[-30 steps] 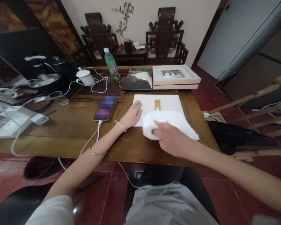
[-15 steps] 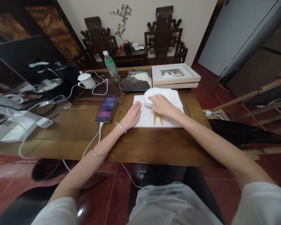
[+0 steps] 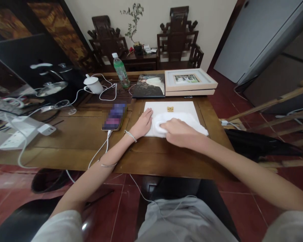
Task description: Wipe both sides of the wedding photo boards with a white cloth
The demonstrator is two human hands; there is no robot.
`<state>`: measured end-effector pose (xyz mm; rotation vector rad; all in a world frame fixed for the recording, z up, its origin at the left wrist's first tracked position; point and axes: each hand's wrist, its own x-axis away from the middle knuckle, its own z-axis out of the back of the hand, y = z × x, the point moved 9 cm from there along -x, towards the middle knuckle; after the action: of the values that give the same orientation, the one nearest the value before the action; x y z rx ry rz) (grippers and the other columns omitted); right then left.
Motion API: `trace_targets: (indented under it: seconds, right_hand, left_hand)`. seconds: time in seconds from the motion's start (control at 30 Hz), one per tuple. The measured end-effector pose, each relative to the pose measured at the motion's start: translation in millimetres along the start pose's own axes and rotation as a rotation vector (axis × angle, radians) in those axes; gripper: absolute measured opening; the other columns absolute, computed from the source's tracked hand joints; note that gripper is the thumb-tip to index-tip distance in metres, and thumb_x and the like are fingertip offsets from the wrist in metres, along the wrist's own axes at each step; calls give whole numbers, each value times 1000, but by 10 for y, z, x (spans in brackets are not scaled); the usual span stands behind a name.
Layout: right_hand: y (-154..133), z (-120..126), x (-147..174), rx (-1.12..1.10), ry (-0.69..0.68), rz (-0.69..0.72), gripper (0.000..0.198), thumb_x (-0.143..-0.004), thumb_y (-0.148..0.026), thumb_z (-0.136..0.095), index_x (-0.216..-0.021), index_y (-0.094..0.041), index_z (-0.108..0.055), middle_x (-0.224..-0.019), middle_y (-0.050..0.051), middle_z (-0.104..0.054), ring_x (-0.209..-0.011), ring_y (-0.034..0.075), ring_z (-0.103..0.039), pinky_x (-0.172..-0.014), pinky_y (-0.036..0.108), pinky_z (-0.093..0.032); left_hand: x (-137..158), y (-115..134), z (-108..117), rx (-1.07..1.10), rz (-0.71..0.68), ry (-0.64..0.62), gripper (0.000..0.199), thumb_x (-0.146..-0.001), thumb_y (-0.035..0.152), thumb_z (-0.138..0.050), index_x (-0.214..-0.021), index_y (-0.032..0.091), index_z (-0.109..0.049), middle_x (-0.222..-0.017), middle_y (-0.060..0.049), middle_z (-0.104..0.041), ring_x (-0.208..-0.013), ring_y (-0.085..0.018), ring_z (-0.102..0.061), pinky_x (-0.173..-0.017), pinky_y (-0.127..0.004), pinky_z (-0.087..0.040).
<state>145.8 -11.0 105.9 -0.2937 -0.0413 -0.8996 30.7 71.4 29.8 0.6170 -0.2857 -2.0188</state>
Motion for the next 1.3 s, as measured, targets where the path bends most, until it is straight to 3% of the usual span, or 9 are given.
trace_targets:
  seconds: [0.17, 0.3, 0.4, 0.57, 0.7, 0.83, 0.97, 1.13, 1.3]
  right_hand:
    - [418, 257, -541, 47, 147, -114, 32, -83, -14, -44, -104, -13, -68, -102, 19, -67, -84, 26, -59, -64, 33, -33]
    - [510, 261, -737, 78, 216, -143, 35, -83, -10, -43, -107, -12, -68, -109, 20, -66, -91, 28, -60, -68, 33, -36]
    - [362, 180, -625, 106, 212, -92, 38, -84, -8, -40, -109, -12, -68, -106, 20, -67, -91, 29, -61, -71, 35, -36]
    - [-19, -18, -76, 59, 87, 18, 35, -78, -6, -43, -99, -14, -69, -95, 15, -68, -78, 22, -58, -69, 34, -34]
    - [-182, -62, 235, 58, 34, 47, 32, -76, -5, -42, -92, -16, -67, -93, 13, -68, -82, 22, -56, -71, 33, -34]
    - [-7, -20, 72, 27, -4, -32, 31, -77, -8, -43, -95, -16, -68, -92, 14, -68, -77, 21, -58, -63, 31, -32]
    - [319, 162, -381, 72, 140, -135, 34, -84, -13, -42, -105, -15, -68, -102, 18, -68, -84, 26, -61, -64, 32, -32]
    - [431, 223, -744, 47, 223, -202, 35, -87, -13, -41, -110, -16, -67, -109, 18, -67, -96, 29, -61, -69, 33, -35]
    - [60, 116, -630, -31, 157, 19, 28, -82, -10, -44, -96, -16, -68, -97, 13, -68, -83, 21, -56, -67, 31, -31]
  left_hand:
    - [4, 16, 0, -9, 2, -4, 48, -97, 24, -33, -141, 8, -47, -153, -19, -43, -146, -29, -35, -122, -51, -28]
    - [6, 20, 12, -16, 9, 6, 48, -98, 24, -33, -140, 8, -47, -152, -18, -45, -146, -29, -36, -122, -51, -28]
    - [5, 34, 20, -13, 4, 0, 48, -98, 23, -33, -140, 7, -48, -152, -18, -45, -146, -28, -35, -122, -48, -28]
    - [3, 40, 6, -10, 9, -24, 48, -97, 20, -33, -140, 4, -46, -153, -22, -42, -147, -30, -33, -122, -51, -29]
    - [0, 18, 6, -20, 23, -9, 48, -98, 24, -33, -140, 5, -48, -153, -20, -43, -147, -29, -34, -122, -48, -28]
    - [-5, -1, -8, -4, 17, -11, 47, -98, 23, -33, -140, 6, -48, -153, -19, -43, -147, -29, -34, -122, -49, -28]
    - [-4, 3, -2, 32, 10, -4, 48, -98, 25, -35, -139, 7, -49, -153, -18, -43, -147, -29, -34, -122, -48, -27]
    - [-2, 16, 169, 215, 81, 129, 49, -101, 36, -32, -136, 10, -54, -146, -15, -54, -139, -26, -47, -120, -45, -31]
    - [27, -128, 335, 535, 248, 332, 53, -104, 42, -24, -137, 14, -54, -147, -11, -53, -138, -22, -48, -119, -42, -32]
